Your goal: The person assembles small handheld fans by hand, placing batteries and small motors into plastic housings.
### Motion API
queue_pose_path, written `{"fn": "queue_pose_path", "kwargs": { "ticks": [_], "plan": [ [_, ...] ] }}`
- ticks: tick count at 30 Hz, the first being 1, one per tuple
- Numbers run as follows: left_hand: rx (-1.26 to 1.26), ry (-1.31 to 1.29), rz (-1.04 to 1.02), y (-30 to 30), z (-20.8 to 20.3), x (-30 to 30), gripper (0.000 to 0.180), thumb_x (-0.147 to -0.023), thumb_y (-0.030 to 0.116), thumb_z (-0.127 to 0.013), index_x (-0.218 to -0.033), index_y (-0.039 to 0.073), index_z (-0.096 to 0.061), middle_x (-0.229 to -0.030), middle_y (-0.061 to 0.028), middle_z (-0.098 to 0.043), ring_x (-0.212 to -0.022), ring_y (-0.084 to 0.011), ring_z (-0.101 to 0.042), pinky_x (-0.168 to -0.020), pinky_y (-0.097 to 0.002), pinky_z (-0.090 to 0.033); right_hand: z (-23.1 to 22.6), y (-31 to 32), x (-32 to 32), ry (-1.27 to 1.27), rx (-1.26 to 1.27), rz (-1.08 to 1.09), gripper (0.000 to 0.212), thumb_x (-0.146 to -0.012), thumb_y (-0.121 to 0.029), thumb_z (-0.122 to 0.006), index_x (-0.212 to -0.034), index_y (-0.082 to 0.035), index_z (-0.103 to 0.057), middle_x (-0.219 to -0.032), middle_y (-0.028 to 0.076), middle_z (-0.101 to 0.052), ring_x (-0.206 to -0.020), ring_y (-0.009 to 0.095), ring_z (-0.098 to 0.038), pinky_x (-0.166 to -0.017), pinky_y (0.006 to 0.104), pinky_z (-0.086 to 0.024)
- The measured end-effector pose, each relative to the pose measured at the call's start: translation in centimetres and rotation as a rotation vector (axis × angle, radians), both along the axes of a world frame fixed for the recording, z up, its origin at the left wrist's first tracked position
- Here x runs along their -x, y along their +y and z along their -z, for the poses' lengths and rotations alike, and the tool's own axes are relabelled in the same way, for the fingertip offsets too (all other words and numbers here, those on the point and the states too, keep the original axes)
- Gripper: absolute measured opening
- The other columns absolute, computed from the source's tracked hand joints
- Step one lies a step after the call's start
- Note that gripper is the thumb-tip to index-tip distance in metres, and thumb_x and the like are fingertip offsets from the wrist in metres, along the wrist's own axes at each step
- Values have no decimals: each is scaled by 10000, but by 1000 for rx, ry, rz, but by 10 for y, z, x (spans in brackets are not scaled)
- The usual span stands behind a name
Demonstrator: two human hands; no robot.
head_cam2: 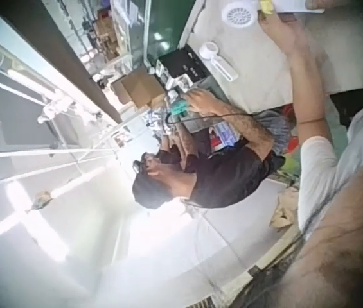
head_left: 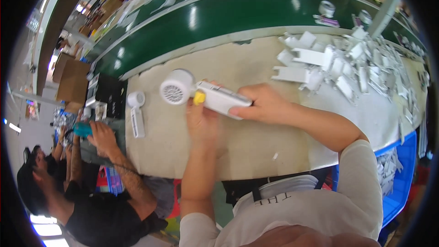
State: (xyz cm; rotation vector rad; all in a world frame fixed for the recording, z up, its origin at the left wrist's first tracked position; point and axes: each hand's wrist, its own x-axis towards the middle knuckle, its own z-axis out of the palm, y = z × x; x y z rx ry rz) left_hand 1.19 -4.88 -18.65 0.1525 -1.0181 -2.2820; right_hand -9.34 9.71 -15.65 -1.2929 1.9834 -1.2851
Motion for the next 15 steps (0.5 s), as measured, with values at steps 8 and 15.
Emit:
{"fn": "queue_pose_path", "kwargs": {
  "ticks": [8, 15],
  "plan": [
    [1700, -1300, -571, -102, -19, -43, 327, -720, 113, -606, -1029, 50, -520, -836, -216, -588, -795, -365, -576, -674, -421, -446, 21, 76, 191, 1046, -132, 502, 209, -797, -214, -522, -907, -78, -636, -920, 112, -620, -903, 272, -574, -808, 341, -454],
    [1770, -1514, -938, -137, 8, -47, 394, -739, 135, -578, -1107, 15, -503, -1014, -203, -571, -951, -358, -535, -797, -418, -420, 57, 138, 329, 844, -894, 1033, 379, -763, -341, -530, -1024, -70, -577, -1078, 162, -563, -1007, 307, -546, -873, 400, -428]
  ]
}}
